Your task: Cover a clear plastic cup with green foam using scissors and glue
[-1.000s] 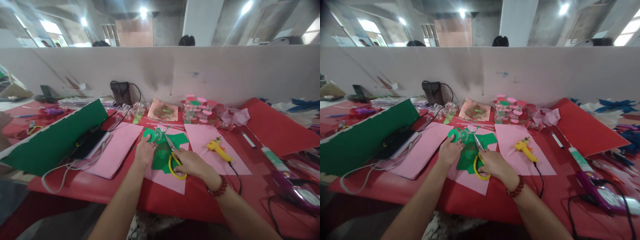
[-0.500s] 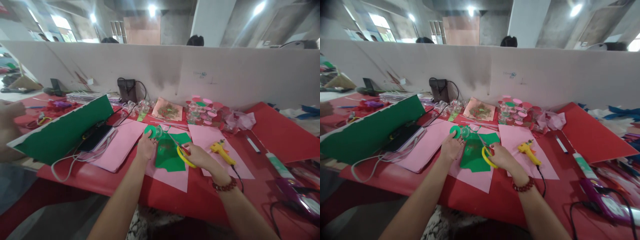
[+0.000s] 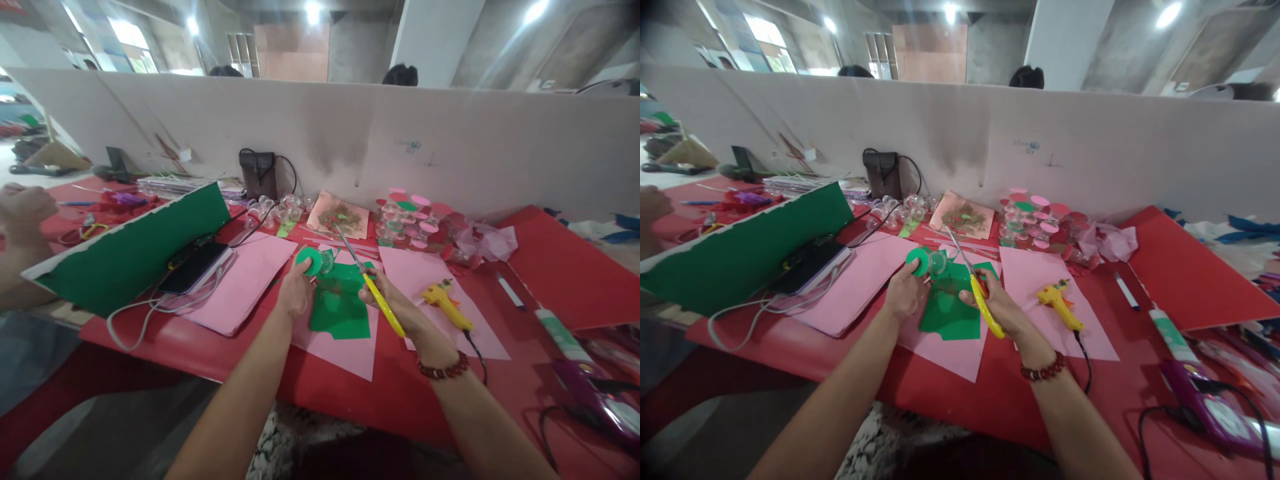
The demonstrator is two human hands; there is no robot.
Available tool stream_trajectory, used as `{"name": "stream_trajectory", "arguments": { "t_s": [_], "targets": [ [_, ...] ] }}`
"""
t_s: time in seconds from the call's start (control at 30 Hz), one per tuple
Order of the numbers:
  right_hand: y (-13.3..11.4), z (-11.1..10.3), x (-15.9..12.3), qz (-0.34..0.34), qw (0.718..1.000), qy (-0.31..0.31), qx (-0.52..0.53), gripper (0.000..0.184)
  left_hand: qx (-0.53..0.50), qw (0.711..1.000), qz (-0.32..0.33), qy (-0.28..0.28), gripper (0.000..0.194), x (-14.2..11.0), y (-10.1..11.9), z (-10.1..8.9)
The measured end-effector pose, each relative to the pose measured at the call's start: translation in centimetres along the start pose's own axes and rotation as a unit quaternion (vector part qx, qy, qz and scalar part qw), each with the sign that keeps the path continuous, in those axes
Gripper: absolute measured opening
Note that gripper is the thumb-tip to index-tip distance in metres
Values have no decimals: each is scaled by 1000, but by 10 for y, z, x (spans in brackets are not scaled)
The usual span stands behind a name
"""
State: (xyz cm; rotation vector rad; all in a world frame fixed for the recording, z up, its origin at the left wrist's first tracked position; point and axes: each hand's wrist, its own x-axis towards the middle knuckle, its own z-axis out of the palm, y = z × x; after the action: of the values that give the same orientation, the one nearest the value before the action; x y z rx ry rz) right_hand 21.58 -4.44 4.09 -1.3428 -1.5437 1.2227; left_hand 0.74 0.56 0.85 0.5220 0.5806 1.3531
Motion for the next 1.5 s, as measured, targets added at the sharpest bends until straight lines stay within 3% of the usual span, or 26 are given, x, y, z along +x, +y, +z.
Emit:
{"name": "stream_trajectory", "arguments": {
  "t_s": [0.07, 0.17, 0.23, 0.5, 1.07, 1.5],
  "targets": [
    [9, 2, 6, -6, 995, 44, -90, 69, 8, 1000, 10, -2, 47, -2, 1, 1],
    [16, 4, 11, -19, 956, 135, -261, 72, 17, 1000, 14, -4, 58, -5, 3, 4],
    [17, 6, 11, -24, 939, 147, -310, 70, 23, 999, 19, -13, 61, -7, 4, 4],
    [19, 15, 9, -19, 927, 145, -345, 68, 29, 997, 13, -71, 71, -10, 1, 1],
    [17, 17, 8, -27, 942, 139, -303, 59, 5, 997, 15, -78, 69, -10, -1, 2],
    [25, 15, 12, -72, 940, 138, -304, 53, -32, 996, -2, -78, 62, -12, 2, 6]
  ]
}}
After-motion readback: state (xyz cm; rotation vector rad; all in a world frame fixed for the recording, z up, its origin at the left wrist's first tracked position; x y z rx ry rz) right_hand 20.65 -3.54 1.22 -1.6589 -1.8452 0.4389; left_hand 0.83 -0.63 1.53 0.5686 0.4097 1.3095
